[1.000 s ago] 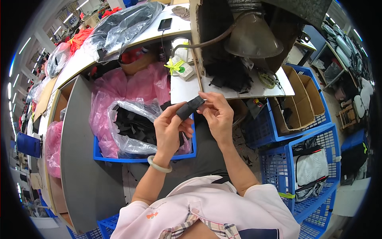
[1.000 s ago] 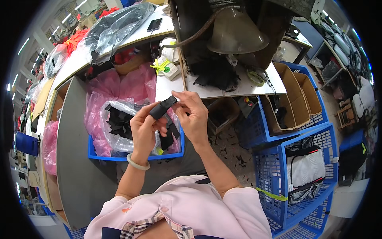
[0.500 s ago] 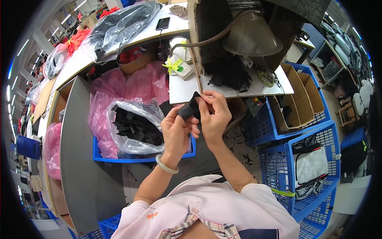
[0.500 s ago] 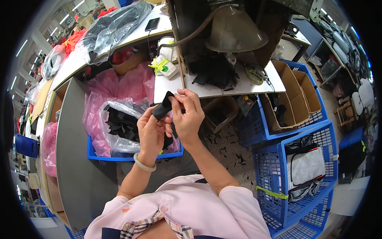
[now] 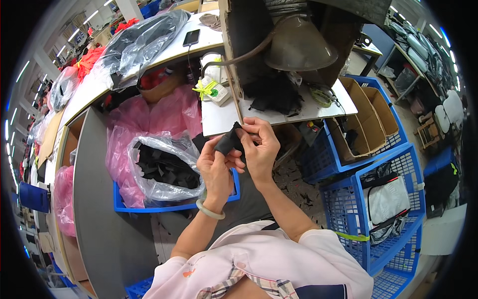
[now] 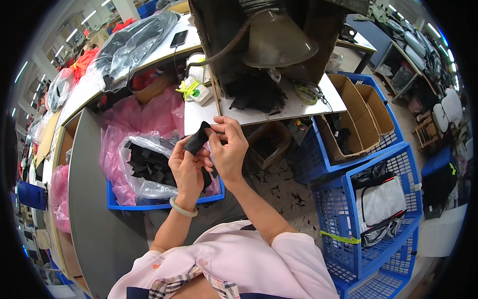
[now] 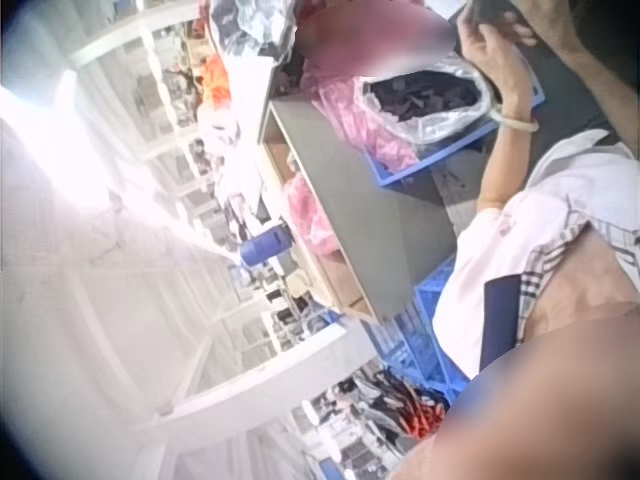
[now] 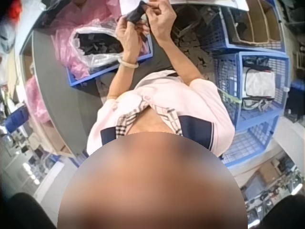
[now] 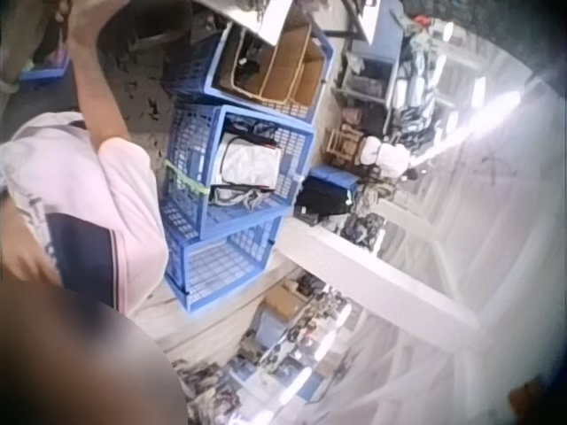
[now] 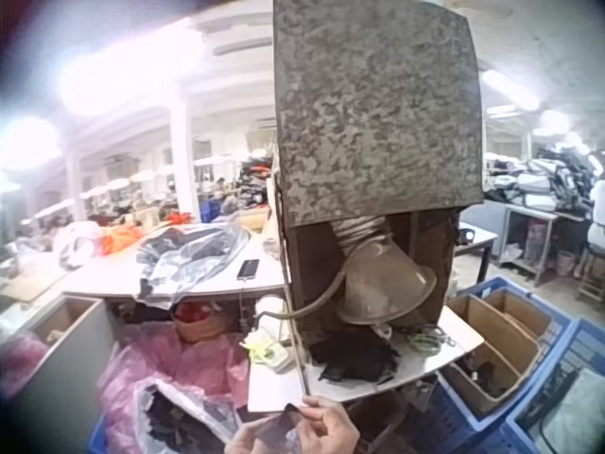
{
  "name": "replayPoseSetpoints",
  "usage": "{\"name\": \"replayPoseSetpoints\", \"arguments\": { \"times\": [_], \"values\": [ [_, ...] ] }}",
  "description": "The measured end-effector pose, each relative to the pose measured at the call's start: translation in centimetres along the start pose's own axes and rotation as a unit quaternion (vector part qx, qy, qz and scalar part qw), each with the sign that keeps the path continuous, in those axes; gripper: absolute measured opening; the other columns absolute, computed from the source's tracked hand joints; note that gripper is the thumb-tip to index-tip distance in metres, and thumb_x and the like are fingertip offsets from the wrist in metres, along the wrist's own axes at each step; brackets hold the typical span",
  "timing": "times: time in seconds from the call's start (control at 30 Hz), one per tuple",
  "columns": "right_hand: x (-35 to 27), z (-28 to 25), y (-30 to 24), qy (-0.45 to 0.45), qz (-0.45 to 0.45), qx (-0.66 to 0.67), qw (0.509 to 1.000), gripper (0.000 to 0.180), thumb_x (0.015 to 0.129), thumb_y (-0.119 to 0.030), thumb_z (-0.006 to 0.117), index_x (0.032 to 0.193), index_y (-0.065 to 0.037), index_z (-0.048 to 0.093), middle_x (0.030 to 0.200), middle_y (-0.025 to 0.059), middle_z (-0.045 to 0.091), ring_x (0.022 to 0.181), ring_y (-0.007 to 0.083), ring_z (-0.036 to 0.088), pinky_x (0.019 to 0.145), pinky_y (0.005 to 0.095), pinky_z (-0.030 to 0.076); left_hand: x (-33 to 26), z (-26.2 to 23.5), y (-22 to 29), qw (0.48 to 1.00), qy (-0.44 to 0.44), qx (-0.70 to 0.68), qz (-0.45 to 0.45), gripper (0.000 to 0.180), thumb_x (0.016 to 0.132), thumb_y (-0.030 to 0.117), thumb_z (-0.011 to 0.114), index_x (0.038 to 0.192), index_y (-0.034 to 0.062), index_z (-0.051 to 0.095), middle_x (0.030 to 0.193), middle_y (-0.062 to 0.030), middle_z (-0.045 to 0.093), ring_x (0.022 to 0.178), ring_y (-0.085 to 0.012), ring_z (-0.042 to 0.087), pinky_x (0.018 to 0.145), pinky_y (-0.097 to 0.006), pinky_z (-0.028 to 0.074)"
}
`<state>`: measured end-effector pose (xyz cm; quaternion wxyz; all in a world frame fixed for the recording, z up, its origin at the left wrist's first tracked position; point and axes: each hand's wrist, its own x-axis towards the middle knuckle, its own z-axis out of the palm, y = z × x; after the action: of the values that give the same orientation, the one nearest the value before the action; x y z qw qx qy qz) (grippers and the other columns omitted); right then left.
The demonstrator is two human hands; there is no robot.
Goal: The person is using a wooden stick to apply a substance to the edges of fabric straps in a factory environment.
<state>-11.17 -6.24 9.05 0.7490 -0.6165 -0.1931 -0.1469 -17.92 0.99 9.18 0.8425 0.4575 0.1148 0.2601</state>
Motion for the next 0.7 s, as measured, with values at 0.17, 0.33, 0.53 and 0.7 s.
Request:
{"name": "replayPoseSetpoints", "arguments": {
  "times": [0.17, 0.33, 0.53, 0.7],
  "values": [
    [0.8, -0.7, 0.8, -0.068, 0.11, 0.187, 0.974, 0.015, 0.077, -0.005, 0.069, 0.084, 0.004, 0.06, 0.11, 0.0137, 0.057, 0.086, 0.0158, 0.061, 0.073, 0.0268, 0.051, -0.2, 0.2, 0.2, 0.998, 0.011, 0.05, 0.029, 0.019, 0.094, 0.007, 0.044, 0.107, -0.0025, 0.054, 0.072, -0.0122, 0.062, 0.049, -0.0147, 0.059, 0.041, -0.024, 0.049],
    [1.6, -2.0, 1.4, -0.168, 0.145, 0.151, 0.963, 0.017, 0.076, -0.007, 0.07, 0.082, 0.006, 0.059, 0.114, 0.0149, 0.055, 0.089, 0.0139, 0.059, 0.079, 0.0244, 0.048, -0.1, -0.7, 0.8, 0.997, 0.008, 0.075, 0.035, 0.021, 0.092, 0.005, 0.044, 0.106, -0.0018, 0.058, 0.069, -0.0099, 0.062, 0.048, -0.0122, 0.057, 0.04, -0.021, 0.046],
    [1.3, -1.6, -0.1, -0.196, 0.365, 0.345, 0.842, 0.013, 0.078, -0.004, 0.066, 0.088, 0.004, 0.065, 0.106, 0.0128, 0.064, 0.093, 0.0122, 0.058, 0.084, 0.0264, 0.046, 1.5, -2.2, 1.9, 0.968, 0.008, 0.235, 0.085, 0.025, 0.091, 0.001, 0.043, 0.104, 0.0007, 0.064, 0.065, -0.0043, 0.06, 0.046, -0.0053, 0.051, 0.04, -0.017, 0.04],
    [0.2, -2.0, 1.9, -0.27, 0.309, 0.23, 0.882, 0.022, 0.081, -0.011, 0.068, 0.101, -0.001, 0.066, 0.098, 0.0071, 0.065, 0.084, 0.0116, 0.06, 0.076, 0.0246, 0.05, 2.3, -3.2, 3.7, 0.96, -0.09, 0.266, 0.01, 0.03, 0.087, -0.003, 0.042, 0.105, 0.0037, 0.066, 0.062, -0.0019, 0.059, 0.044, -0.0029, 0.049, 0.039, -0.015, 0.037]
  ]
}}
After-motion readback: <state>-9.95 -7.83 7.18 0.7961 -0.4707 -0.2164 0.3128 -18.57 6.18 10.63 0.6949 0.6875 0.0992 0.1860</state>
